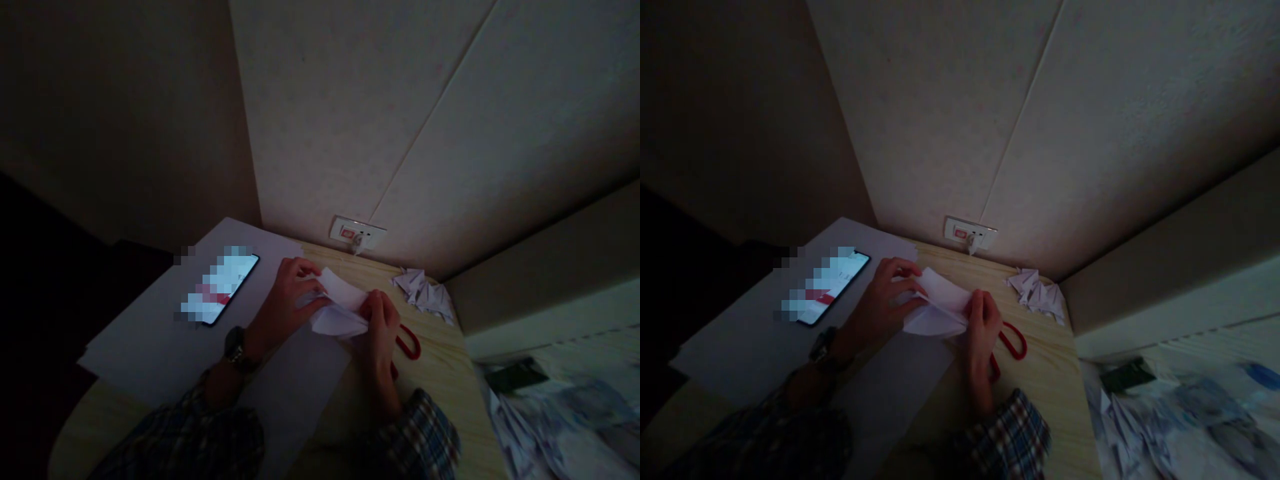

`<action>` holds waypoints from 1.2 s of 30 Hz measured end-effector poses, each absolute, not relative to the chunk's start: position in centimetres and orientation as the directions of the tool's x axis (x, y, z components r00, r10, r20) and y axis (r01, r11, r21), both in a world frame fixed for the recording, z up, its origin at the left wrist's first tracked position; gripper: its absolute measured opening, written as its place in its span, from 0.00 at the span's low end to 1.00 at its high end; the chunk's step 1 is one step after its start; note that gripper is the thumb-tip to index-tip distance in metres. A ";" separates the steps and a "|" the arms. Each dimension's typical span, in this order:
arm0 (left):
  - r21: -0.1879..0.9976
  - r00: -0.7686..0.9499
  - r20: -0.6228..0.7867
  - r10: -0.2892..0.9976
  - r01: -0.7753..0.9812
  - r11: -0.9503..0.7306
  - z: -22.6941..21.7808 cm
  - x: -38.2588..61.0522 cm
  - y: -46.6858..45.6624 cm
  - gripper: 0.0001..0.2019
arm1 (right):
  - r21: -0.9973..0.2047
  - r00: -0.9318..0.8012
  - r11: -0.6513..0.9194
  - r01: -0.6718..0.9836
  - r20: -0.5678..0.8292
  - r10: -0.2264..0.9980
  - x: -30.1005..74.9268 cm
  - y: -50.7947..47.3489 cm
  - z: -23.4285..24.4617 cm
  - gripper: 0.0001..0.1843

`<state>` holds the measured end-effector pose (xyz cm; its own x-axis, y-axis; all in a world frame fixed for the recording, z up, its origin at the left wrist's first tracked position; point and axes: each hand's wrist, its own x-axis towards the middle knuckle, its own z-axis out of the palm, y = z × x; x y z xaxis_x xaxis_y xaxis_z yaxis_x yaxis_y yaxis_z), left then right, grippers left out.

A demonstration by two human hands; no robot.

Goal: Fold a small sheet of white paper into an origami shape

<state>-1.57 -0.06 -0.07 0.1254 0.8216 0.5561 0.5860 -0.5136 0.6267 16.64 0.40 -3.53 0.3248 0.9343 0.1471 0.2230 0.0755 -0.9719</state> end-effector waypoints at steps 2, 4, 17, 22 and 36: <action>0.624 0.116 0.570 0.813 0.583 -0.520 0.0 -1.5 -0.1 0.04 | -0.975 0.297 0.073 0.212 0.135 0.945 16.7 0.5 -3.6 0.19; 0.631 0.102 0.572 0.814 0.579 -0.516 0.1 -1.5 0.0 0.03 | -0.970 0.292 0.116 0.212 0.177 0.940 16.6 0.5 -3.6 0.14; 0.653 -0.024 0.572 0.820 0.617 -0.438 0.1 -1.9 0.0 0.05 | -0.798 0.069 0.406 0.446 0.483 0.873 16.2 0.1 -3.1 0.08; 0.619 -0.021 0.578 0.816 0.662 -0.422 0.1 -2.1 0.1 0.07 | -0.773 0.043 0.460 0.436 0.529 0.848 16.2 0.3 -3.1 0.05; 0.565 0.046 0.593 0.804 0.687 -0.456 0.3 -2.3 0.0 0.08 | -0.891 -0.059 0.328 0.314 0.327 0.943 16.1 0.1 -3.3 0.05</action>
<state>-2.34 -0.03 0.26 0.0460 0.8040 0.5928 0.6871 -0.4562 0.5654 16.05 0.13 -3.32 -0.0593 0.9433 0.3267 0.3137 0.3283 -0.8910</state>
